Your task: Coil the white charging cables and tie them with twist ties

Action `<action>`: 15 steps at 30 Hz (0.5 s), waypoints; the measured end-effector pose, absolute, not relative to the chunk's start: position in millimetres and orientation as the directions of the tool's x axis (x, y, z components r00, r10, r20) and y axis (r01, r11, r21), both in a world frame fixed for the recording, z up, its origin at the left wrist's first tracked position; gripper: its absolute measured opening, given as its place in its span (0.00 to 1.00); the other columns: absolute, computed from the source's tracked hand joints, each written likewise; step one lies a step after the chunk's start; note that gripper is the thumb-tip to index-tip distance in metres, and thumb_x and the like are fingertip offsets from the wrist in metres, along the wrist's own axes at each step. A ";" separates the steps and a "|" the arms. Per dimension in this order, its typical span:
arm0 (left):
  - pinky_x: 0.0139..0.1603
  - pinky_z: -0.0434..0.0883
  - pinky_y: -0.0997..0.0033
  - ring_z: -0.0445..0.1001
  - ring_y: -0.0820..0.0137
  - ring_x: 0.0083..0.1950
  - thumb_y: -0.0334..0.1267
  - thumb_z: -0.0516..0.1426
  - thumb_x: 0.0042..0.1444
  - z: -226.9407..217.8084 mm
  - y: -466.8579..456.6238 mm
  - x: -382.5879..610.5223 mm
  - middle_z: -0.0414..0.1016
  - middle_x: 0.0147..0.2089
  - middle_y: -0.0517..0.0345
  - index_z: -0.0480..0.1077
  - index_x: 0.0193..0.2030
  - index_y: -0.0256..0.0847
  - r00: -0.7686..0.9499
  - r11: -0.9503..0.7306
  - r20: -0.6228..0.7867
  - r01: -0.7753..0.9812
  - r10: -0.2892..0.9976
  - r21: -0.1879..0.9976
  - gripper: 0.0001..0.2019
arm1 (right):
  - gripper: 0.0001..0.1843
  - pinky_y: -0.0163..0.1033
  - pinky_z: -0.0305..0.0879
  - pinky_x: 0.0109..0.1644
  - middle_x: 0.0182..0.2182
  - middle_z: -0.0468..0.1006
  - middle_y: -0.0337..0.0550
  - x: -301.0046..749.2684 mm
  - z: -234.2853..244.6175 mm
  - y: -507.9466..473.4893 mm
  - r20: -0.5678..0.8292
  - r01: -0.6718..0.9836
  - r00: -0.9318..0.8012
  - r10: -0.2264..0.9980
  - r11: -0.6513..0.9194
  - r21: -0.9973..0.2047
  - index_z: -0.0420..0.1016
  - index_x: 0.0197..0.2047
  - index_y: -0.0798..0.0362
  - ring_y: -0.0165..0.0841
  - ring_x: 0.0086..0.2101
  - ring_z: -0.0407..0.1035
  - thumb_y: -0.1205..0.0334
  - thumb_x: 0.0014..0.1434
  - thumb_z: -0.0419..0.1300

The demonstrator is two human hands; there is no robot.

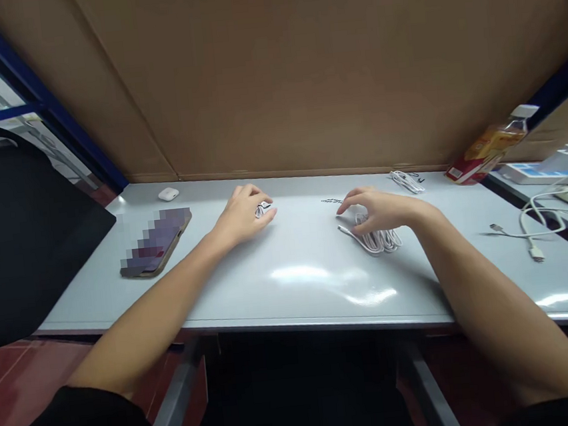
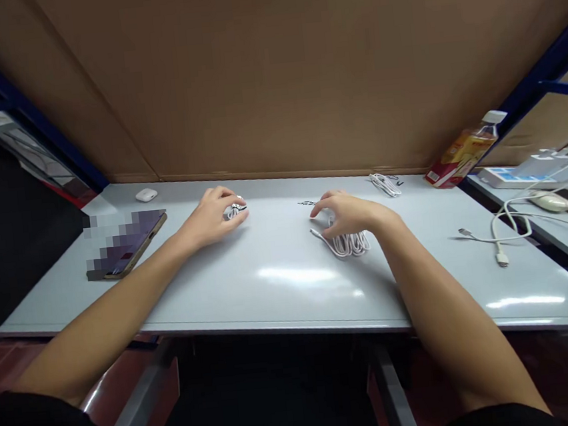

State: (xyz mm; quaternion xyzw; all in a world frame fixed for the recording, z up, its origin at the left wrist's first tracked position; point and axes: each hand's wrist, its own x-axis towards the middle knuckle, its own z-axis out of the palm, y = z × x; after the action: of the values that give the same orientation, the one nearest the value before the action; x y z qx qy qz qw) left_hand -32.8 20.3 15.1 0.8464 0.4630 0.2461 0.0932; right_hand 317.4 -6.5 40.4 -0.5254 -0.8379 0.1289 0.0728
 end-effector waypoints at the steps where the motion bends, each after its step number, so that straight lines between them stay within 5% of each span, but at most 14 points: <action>1: 0.62 0.68 0.52 0.67 0.53 0.61 0.47 0.56 0.64 16.6 17.4 -29.5 0.72 0.55 0.47 0.78 0.48 0.42 0.454 -0.579 0.370 0.714 0.811 0.393 0.14 | 0.21 0.50 0.75 0.47 0.53 0.78 0.47 309.1 35.0 -7.7 0.011 0.843 -0.465 0.885 0.447 -0.298 0.84 0.48 0.41 0.50 0.51 0.74 0.59 0.49 0.73; 8: 0.54 0.70 0.62 0.75 0.62 0.49 0.47 0.58 0.65 16.5 -5.5 -7.0 0.78 0.45 0.54 0.78 0.46 0.44 0.747 -0.784 0.322 0.411 0.582 0.465 0.11 | 0.13 0.53 0.71 0.57 0.50 0.78 0.52 234.0 6.7 -21.9 0.288 0.712 -0.529 0.798 0.602 -0.362 0.82 0.48 0.49 0.47 0.52 0.73 0.65 0.60 0.63; 13: 0.52 0.69 0.61 0.74 0.62 0.49 0.44 0.58 0.66 5.4 -9.9 0.5 0.78 0.45 0.52 0.78 0.46 0.43 0.806 -0.812 0.303 0.333 0.509 0.480 0.11 | 0.14 0.51 0.74 0.51 0.51 0.79 0.50 264.2 33.5 -23.0 0.318 0.739 -0.477 0.819 0.570 -0.359 0.81 0.49 0.47 0.45 0.50 0.74 0.65 0.61 0.60; 15: 0.52 0.69 0.62 0.75 0.62 0.49 0.43 0.57 0.66 4.4 -8.8 0.6 0.79 0.45 0.52 0.78 0.45 0.43 0.802 -0.799 0.292 0.338 0.521 0.498 0.10 | 0.21 0.51 0.74 0.50 0.53 0.79 0.46 295.2 45.3 -18.5 0.217 0.785 -0.485 0.847 0.531 -0.319 0.81 0.52 0.43 0.47 0.52 0.74 0.65 0.55 0.64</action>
State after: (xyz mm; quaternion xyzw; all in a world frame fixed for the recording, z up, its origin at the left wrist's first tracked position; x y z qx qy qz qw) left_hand 0.6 -8.8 4.4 0.9243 0.2322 0.2121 0.2162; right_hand 295.2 -18.5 45.3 -0.4759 -0.8571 0.0886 0.1760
